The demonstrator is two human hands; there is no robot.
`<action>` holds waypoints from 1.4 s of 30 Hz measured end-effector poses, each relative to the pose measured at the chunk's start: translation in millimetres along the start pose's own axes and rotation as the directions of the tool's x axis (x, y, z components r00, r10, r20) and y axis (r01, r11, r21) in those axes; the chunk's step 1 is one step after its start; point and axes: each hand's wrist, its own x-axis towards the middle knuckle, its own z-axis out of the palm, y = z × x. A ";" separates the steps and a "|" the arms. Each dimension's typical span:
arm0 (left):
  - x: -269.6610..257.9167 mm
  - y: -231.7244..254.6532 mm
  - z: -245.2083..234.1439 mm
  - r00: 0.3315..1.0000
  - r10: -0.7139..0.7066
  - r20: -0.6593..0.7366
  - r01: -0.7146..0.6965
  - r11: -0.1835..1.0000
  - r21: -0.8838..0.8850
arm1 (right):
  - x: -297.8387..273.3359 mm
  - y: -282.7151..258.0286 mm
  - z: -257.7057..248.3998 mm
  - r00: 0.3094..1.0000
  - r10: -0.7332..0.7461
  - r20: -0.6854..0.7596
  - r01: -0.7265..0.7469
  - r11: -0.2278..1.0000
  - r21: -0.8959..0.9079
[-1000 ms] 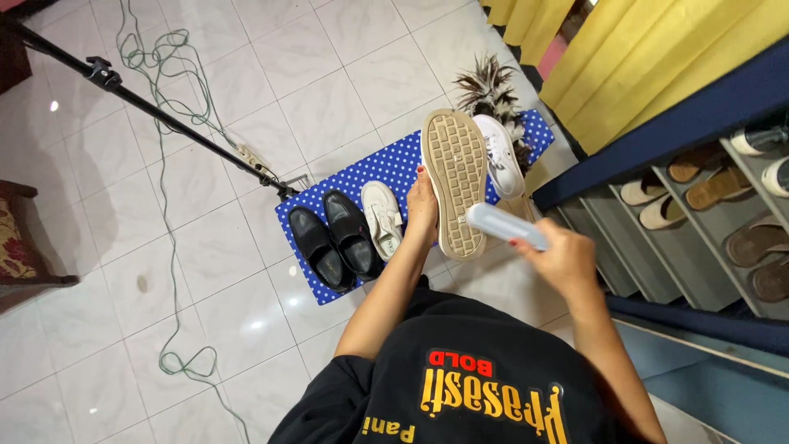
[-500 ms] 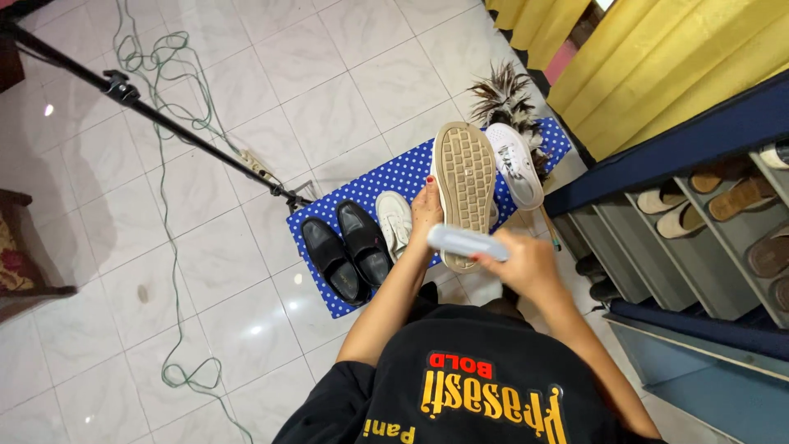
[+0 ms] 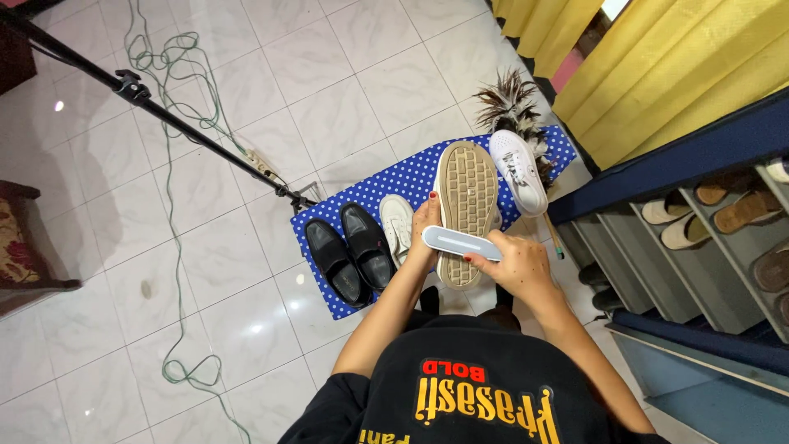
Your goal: The person uses a brush to clean a white sneaker, scrubbing the upper, sides, and sole. The person then places the sneaker back on a blue polka-dotted mat next to other shoes.
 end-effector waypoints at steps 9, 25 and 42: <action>-13.8 15.9 2.9 0.994 -0.071 0.088 0.073 0.997 -0.016 | 11.6 49.3 -26.6 0.935 0.245 -0.255 -0.246 0.969 0.028; -7.8 -8.3 6.9 0.988 -0.096 0.123 0.088 0.994 0.068 | 28.2 21.8 -39.8 0.919 0.391 -0.050 -0.389 0.920 0.034; 2.6 -24.0 -0.6 0.993 -0.056 0.103 0.045 0.994 0.103 | 41.7 -6.9 -50.3 0.984 0.166 0.060 -0.167 0.986 0.014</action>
